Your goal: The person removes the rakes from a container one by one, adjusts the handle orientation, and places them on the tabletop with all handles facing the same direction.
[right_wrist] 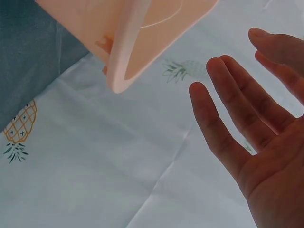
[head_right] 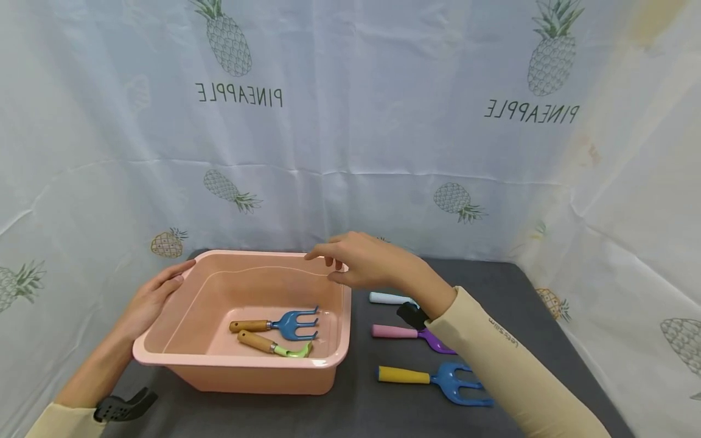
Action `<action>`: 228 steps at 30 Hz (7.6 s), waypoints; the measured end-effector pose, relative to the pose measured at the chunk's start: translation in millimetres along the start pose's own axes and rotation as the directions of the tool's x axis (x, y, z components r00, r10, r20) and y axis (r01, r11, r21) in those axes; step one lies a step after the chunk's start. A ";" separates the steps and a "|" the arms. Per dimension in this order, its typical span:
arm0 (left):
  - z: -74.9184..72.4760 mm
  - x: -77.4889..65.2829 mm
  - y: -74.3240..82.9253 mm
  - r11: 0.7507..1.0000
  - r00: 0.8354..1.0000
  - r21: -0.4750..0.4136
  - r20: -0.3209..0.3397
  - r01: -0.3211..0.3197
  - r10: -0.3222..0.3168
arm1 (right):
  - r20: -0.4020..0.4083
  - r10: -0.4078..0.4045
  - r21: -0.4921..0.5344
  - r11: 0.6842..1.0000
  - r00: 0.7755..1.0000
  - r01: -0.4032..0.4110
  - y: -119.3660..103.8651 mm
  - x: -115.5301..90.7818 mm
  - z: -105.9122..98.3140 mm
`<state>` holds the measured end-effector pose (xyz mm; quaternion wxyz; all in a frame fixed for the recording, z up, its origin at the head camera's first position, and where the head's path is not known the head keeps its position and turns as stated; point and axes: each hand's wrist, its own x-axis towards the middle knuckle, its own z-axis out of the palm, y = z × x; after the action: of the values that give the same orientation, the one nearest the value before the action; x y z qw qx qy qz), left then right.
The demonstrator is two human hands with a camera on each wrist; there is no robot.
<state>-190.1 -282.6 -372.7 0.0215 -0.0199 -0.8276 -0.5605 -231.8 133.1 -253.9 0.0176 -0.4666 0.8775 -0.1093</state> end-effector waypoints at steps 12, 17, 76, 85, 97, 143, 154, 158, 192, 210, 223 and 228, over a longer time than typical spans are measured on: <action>0.4 0.7 -0.1 1.000 1.000 0.004 -0.016 0.006 -0.006 | 0.047 -0.091 0.095 0.992 0.995 0.086 -3.5 52.2 1.6; 1.1 0.3 -0.2 1.000 1.000 0.004 -0.019 0.010 -0.010 | 0.096 -0.098 0.104 0.991 0.991 0.088 -7.0 81.2 14.1; -0.6 1.9 -3.5 1.000 1.000 -0.011 -0.021 -0.023 0.023 | 0.424 0.018 0.523 0.812 0.905 -0.261 -9.8 166.5 148.8; 0.5 0.5 -1.9 1.000 0.999 0.002 -0.032 -0.009 0.009 | 0.413 0.025 0.355 0.916 0.911 -0.186 -15.4 167.4 156.7; -0.4 -1.0 1.3 1.000 1.000 -0.023 -0.028 -0.015 0.014 | 0.415 0.011 0.261 0.956 0.910 -0.131 -18.0 171.0 168.3; 0.4 0.1 -0.6 1.000 1.000 -0.030 -0.030 0.008 -0.008 | 0.417 -0.075 0.227 0.974 0.906 -0.024 -21.0 183.8 150.1; 0.6 0.2 0.0 0.999 1.000 -0.036 -0.028 0.014 -0.015 | 0.416 -0.112 0.258 0.966 0.902 0.002 -22.6 186.9 131.5; 0.2 0.4 0.3 1.000 0.999 -0.027 -0.030 0.015 -0.015 | 0.408 -0.135 0.228 0.973 0.903 0.042 -23.5 188.4 126.2; -1.0 -1.1 0.3 0.999 1.000 -0.052 -0.011 0.011 -0.011 | 0.332 -0.133 0.071 0.991 0.934 0.116 -41.2 149.9 49.2; -1.4 -1.3 0.3 0.998 1.000 -0.060 -0.011 0.014 -0.014 | 0.217 -0.097 -0.036 0.994 0.971 0.107 -46.9 88.0 -0.3; -0.4 0.5 -1.9 0.998 1.000 -0.069 -0.001 -0.006 0.006 | 0.108 -0.066 0.067 0.996 0.992 0.059 5.8 19.6 -18.7; -1.7 -0.9 -3.0 1.000 1.000 0.000 -0.007 0.008 -0.008 | 0.120 0.028 0.060 0.998 0.992 -0.036 39.7 -10.1 -15.7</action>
<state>-189.3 -285.3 -374.9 0.0221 -0.0145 -0.8278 -0.5604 -260.6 165.6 -247.6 0.0860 -0.4573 0.8785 -0.1083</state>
